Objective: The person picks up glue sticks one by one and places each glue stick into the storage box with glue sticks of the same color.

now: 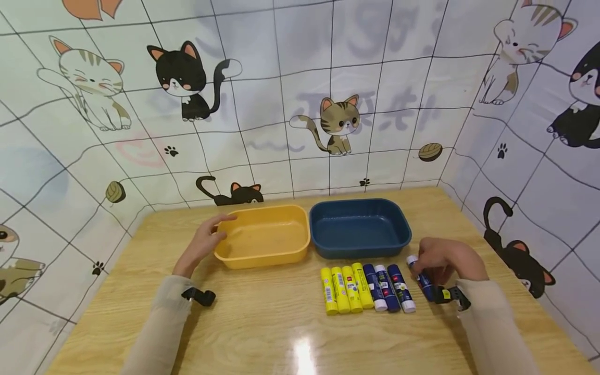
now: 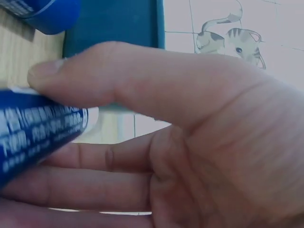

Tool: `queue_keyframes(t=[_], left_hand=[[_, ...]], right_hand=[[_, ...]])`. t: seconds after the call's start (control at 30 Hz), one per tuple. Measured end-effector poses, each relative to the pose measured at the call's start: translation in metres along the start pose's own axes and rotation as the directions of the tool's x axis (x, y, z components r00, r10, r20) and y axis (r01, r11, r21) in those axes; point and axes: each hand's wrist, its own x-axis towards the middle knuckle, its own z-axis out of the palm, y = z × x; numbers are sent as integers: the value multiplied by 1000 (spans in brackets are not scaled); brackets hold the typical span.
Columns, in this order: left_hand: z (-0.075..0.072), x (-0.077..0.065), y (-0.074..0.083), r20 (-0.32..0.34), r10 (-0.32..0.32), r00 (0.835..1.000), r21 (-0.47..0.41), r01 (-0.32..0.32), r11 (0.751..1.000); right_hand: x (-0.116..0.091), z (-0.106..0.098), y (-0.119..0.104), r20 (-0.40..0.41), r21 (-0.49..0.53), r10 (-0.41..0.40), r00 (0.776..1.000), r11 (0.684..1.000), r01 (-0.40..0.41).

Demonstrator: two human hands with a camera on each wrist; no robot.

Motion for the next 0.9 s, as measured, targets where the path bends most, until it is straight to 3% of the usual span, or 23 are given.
queue_keyframes(t=[0.3, 0.57, 0.73, 0.9], left_hand=[[1, -1, -4, -1, -46, 999, 26, 46, 999], [-2, 1, -5, -5, -84, 996, 23, 84, 996], [-1, 3, -6, 5, -97, 995, 28, 97, 995], [0, 3, -7, 3, -110, 994, 33, 110, 993]], right_hand=[[-3, -8, 10, -81, -10, -43, 996, 999, 42], [-8, -16, 13, -160, -45, -141, 977, 990, 135], [-14, -20, 13, -161, -39, -154, 975, 988, 149], [-20, -23, 15, -218, -69, -170, 961, 985, 159]])
